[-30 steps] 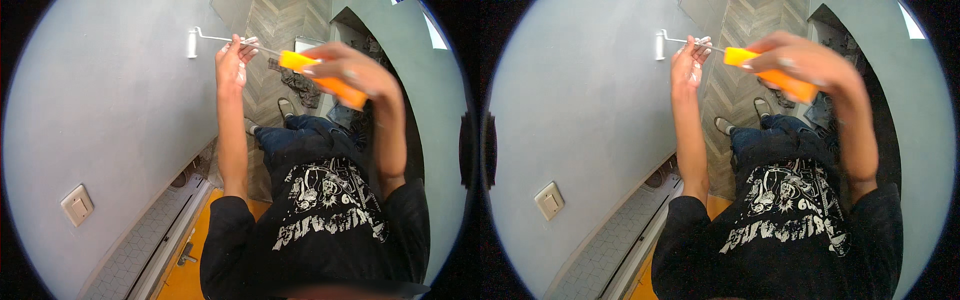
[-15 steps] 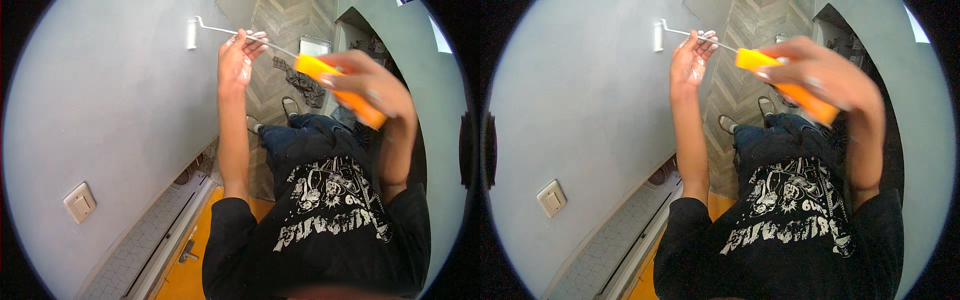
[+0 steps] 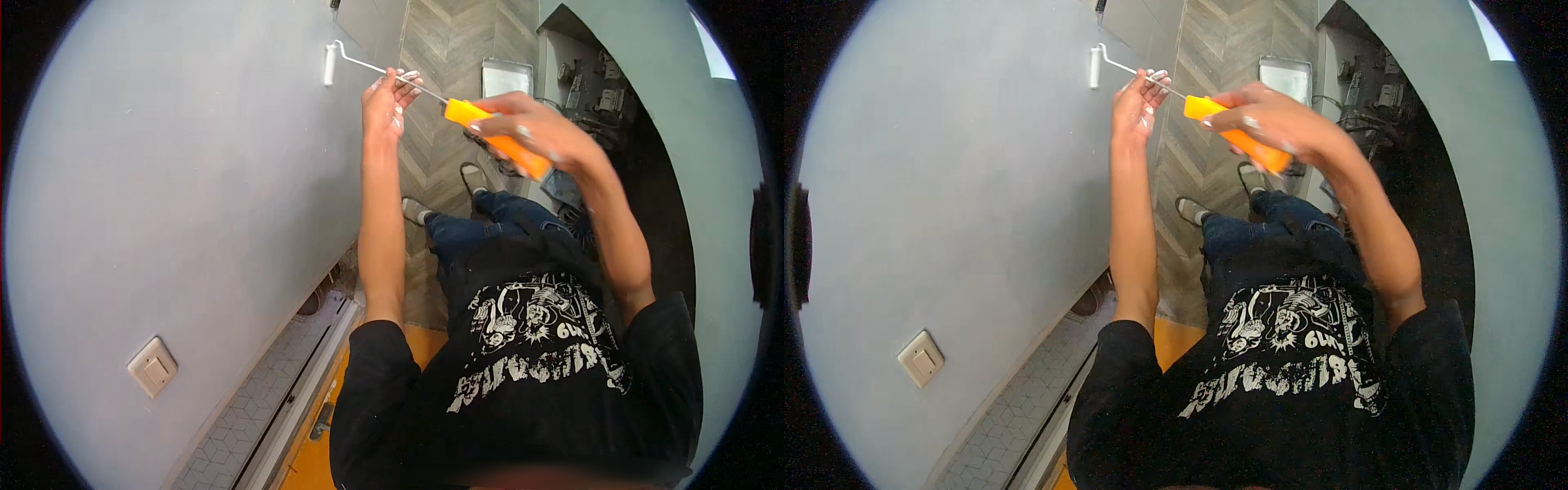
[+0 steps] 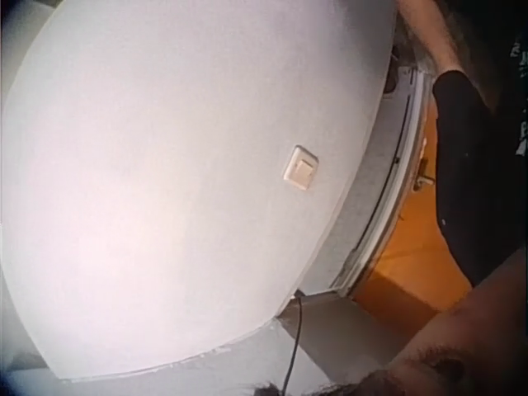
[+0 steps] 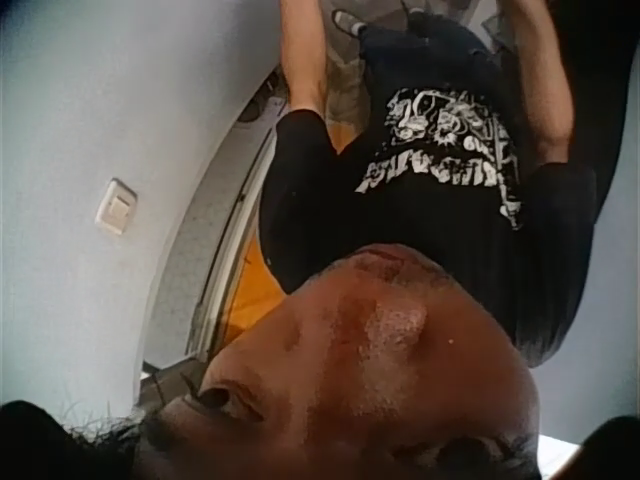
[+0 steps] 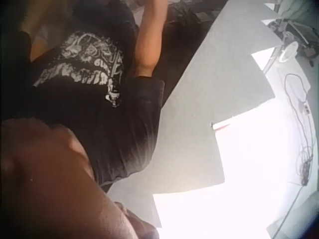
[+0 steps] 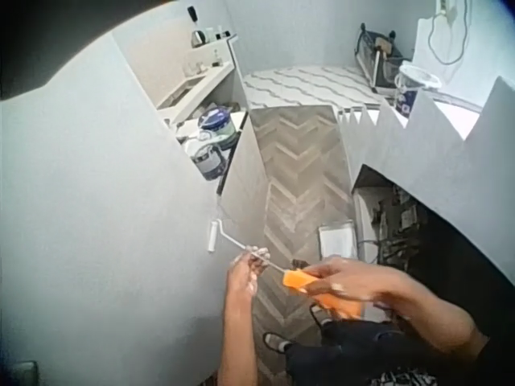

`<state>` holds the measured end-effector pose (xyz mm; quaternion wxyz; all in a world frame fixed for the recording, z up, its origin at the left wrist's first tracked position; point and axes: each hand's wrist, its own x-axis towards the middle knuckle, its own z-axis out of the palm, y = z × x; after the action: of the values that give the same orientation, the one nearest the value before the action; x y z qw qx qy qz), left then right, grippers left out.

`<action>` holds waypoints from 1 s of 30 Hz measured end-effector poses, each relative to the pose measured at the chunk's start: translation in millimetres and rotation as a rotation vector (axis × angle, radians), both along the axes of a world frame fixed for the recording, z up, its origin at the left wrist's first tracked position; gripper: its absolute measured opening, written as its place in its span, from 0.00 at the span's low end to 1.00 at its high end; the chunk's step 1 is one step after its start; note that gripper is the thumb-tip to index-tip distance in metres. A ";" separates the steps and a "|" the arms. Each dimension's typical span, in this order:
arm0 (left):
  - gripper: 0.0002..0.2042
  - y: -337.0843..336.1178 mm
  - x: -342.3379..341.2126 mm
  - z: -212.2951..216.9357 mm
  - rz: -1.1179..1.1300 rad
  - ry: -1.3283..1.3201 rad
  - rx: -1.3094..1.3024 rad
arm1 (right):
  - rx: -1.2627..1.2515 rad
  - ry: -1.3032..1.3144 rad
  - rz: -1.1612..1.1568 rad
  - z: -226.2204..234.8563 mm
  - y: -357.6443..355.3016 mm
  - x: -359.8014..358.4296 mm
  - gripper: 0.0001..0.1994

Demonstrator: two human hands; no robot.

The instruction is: The person paints a wall using a paint roller.

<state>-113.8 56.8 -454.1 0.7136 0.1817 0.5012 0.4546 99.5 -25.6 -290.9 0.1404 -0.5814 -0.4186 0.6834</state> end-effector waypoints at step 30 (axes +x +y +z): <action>0.12 15.4 23.3 -25.0 -0.063 -0.042 -0.048 | -0.250 0.223 -0.230 -65.1 39.7 57.0 0.28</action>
<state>-90.6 72.3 -479.1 0.7420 0.1706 0.4908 0.4236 156.5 14.1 -356.1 0.1894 -0.5591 -0.2432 0.7696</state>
